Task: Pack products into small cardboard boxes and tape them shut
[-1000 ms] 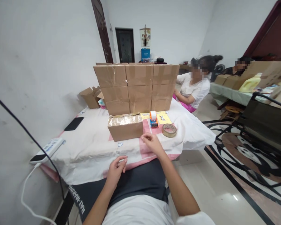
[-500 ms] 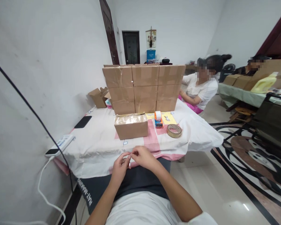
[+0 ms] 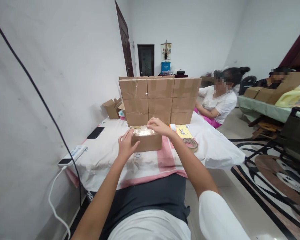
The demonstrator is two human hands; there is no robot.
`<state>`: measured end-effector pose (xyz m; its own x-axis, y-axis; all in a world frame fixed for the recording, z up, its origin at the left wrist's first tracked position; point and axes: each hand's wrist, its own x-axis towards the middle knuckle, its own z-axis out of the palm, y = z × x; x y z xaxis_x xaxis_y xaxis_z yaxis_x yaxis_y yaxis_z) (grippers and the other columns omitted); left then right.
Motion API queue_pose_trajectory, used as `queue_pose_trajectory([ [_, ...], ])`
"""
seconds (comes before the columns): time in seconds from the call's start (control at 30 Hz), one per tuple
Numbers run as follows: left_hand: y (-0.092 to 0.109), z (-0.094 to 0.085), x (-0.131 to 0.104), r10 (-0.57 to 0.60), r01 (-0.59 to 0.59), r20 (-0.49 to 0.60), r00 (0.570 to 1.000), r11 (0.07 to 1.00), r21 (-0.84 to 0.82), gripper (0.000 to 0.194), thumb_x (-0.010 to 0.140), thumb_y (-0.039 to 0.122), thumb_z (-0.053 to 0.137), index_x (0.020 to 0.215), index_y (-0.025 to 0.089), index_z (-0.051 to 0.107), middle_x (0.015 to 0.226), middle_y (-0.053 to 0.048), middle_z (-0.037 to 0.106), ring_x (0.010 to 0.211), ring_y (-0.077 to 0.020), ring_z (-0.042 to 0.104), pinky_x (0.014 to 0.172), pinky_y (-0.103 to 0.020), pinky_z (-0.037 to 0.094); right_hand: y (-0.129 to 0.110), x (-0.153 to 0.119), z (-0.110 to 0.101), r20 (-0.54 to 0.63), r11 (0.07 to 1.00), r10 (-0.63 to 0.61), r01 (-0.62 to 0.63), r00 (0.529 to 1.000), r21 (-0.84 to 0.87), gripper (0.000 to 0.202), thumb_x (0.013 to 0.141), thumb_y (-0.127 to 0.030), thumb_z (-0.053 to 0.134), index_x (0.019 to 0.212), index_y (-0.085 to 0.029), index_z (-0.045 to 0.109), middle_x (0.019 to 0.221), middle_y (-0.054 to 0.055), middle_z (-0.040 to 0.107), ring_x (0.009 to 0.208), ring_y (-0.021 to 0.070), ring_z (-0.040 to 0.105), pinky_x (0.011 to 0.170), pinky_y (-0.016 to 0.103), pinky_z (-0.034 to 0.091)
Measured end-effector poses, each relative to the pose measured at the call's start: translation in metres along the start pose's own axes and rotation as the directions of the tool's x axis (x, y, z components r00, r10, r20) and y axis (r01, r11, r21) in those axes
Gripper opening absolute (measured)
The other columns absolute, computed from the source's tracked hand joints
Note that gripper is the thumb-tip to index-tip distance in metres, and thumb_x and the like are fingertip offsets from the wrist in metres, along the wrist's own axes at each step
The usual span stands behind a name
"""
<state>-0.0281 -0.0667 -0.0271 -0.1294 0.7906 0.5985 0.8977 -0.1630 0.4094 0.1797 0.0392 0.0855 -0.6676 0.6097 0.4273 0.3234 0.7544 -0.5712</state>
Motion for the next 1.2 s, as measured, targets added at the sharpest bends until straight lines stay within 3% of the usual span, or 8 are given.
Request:
queue_pose_trajectory([
  [0.17, 0.004, 0.010, 0.035, 0.078, -0.089, 0.076, 0.994, 0.983, 0.163, 0.078, 0.089, 0.032, 0.057, 0.157, 0.015, 0.023, 0.154, -0.018, 0.047, 0.148, -0.0316, 0.034, 0.118, -0.059, 0.017, 0.030, 0.055, 0.024, 0.100, 0.957, 0.197, -0.169, 0.975, -0.235, 0.019, 0.087, -0.030, 0.065, 0.080, -0.015, 0.075, 0.090, 0.004, 0.072, 0.088, 0.0183, 0.061, 0.085, 0.029, 0.043],
  [0.27, 0.005, 0.018, 0.037, 0.121, -0.127, 0.043, 0.992, 0.968, 0.215, 0.072, 0.087, 0.036, 0.060, 0.153, 0.024, 0.036, 0.162, -0.012, 0.037, 0.150, -0.0332, 0.029, 0.117, -0.060, 0.018, 0.044, 0.069, 0.038, 0.084, 0.921, 0.276, -0.239, 0.957, -0.307, 0.019, 0.086, -0.032, 0.066, 0.079, -0.016, 0.075, 0.084, 0.004, 0.074, 0.082, 0.0188, 0.062, 0.080, 0.029, 0.042],
  [0.5, 0.004, 0.037, 0.029, 0.161, -0.176, 0.126, 0.979, 0.978, 0.116, 0.047, 0.093, 0.036, 0.054, 0.140, 0.030, 0.054, 0.147, -0.006, 0.058, 0.142, -0.0291, 0.042, 0.117, -0.063, 0.013, 0.063, 0.074, 0.053, 0.108, 0.859, 0.371, -0.296, 0.922, -0.418, 0.018, 0.085, -0.032, 0.064, 0.084, -0.019, 0.077, 0.086, 0.005, 0.075, 0.087, 0.0198, 0.065, 0.079, 0.028, 0.043],
  [0.63, 0.002, 0.041, 0.024, 0.127, -0.143, 0.133, 0.983, 0.983, 0.118, 0.045, 0.096, 0.035, 0.052, 0.141, 0.029, 0.053, 0.148, -0.008, 0.058, 0.140, -0.0286, 0.043, 0.117, -0.062, 0.012, 0.065, 0.074, 0.066, 0.090, 0.838, 0.379, -0.300, 0.921, -0.456, 0.020, 0.081, -0.033, 0.070, 0.090, -0.016, 0.075, 0.107, 0.014, 0.072, 0.112, 0.0296, 0.059, 0.098, 0.039, 0.041],
  [0.73, 0.007, 0.039, 0.025, 0.109, -0.126, 0.131, 0.985, 0.983, 0.131, 0.041, 0.096, 0.032, 0.053, 0.137, 0.029, 0.057, 0.143, -0.008, 0.062, 0.136, -0.0285, 0.048, 0.115, -0.060, 0.016, 0.058, 0.071, 0.062, -0.064, 0.815, 0.371, -0.358, 0.926, -0.456, 0.052, 0.076, -0.030, 0.078, 0.120, -0.006, 0.064, 0.140, 0.027, 0.052, 0.135, 0.0404, 0.039, 0.111, 0.055, 0.030],
  [0.83, 0.015, 0.035, 0.019, 0.130, -0.145, 0.109, 0.985, 0.980, 0.138, 0.038, 0.094, 0.029, 0.055, 0.131, 0.031, 0.061, 0.136, -0.008, 0.067, 0.129, -0.0290, 0.054, 0.113, -0.060, 0.019, 0.049, 0.054, 0.031, -0.169, 0.837, 0.375, -0.411, 0.912, -0.361, 0.068, 0.078, -0.026, 0.076, 0.136, -0.003, 0.050, 0.147, 0.032, 0.042, 0.139, 0.0409, 0.037, 0.111, 0.057, 0.030],
  [1.0, -0.007, 0.033, 0.007, 0.292, -0.278, -0.063, 0.954, 0.946, 0.168, 0.036, 0.095, 0.031, 0.054, 0.129, 0.037, 0.064, 0.121, -0.006, 0.075, 0.117, -0.0306, 0.064, 0.110, -0.059, 0.022, 0.048, -0.020, -0.014, -0.161, 0.886, 0.347, -0.379, 0.924, -0.266, 0.085, 0.070, -0.046, 0.083, 0.144, -0.023, 0.048, 0.139, 0.011, 0.058, 0.109, 0.0216, 0.066, 0.085, 0.029, 0.053],
  [1.2, -0.057, 0.022, 0.004, 0.533, -0.511, -0.087, 0.842, 0.838, 0.191, 0.052, 0.098, 0.034, 0.050, 0.145, 0.054, 0.042, 0.124, 0.002, 0.074, 0.115, -0.0277, 0.067, 0.111, -0.056, 0.024, 0.075, -0.085, 0.051, 0.021, 0.996, 0.086, -0.086, 0.996, -0.002, 0.146, 0.047, -0.045, 0.094, 0.162, -0.015, 0.009, 0.155, 0.025, 0.035, 0.141, 0.0348, 0.043, 0.109, 0.040, 0.042],
])
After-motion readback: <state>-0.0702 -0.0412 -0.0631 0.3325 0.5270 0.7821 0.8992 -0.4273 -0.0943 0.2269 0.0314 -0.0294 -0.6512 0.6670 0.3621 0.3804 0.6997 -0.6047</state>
